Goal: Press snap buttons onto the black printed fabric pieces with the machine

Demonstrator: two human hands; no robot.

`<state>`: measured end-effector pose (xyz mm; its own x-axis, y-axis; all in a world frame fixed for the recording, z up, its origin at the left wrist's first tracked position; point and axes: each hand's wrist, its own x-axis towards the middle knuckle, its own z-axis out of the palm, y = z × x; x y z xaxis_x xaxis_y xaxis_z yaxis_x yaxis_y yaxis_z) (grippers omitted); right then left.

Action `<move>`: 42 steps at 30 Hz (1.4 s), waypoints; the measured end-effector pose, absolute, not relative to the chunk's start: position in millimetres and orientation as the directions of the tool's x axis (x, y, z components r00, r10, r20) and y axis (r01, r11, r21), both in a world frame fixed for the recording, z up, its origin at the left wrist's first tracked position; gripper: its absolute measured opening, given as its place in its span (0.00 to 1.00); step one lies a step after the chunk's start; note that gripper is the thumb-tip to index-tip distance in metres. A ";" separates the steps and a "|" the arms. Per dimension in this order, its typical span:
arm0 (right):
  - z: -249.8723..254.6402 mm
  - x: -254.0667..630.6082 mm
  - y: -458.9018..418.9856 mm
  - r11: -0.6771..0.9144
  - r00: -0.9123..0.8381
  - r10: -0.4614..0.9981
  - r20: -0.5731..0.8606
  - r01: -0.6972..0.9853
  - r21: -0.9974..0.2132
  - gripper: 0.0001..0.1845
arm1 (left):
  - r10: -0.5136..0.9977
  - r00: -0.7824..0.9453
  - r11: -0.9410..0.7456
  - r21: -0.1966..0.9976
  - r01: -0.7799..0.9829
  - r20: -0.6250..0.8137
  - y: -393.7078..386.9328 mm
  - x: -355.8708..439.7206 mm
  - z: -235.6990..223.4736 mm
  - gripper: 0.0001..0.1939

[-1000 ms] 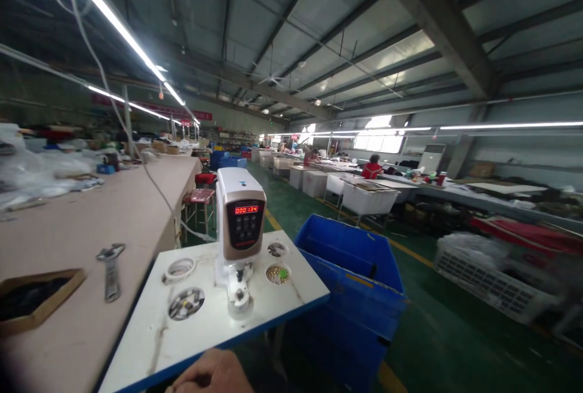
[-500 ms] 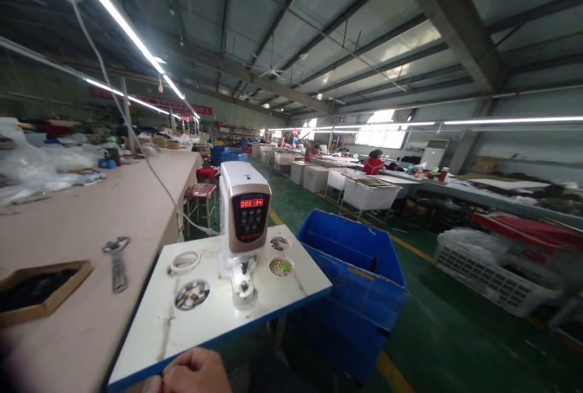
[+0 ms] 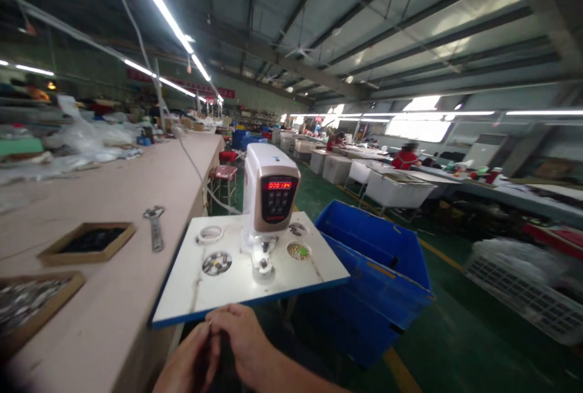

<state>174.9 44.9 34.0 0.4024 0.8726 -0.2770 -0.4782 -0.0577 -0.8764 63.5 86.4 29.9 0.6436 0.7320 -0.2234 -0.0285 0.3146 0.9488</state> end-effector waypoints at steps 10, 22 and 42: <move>47.3 178.5 30.3 -0.129 0.263 0.928 -0.263 -0.435 -0.891 0.19 | 0.636 0.739 0.446 0.888 -0.116 -0.223 77.4 61.5 36.7 0.23; 37.0 174.2 36.9 -0.156 0.340 0.888 -0.309 -0.409 -0.899 0.18 | 0.746 0.646 0.304 0.946 -0.114 -0.161 75.9 64.7 33.0 0.23; 49.4 183.0 35.0 -0.089 0.401 0.909 -0.109 -0.069 -0.994 0.11 | 0.810 0.585 -0.096 0.993 0.067 0.039 86.0 56.6 32.5 0.17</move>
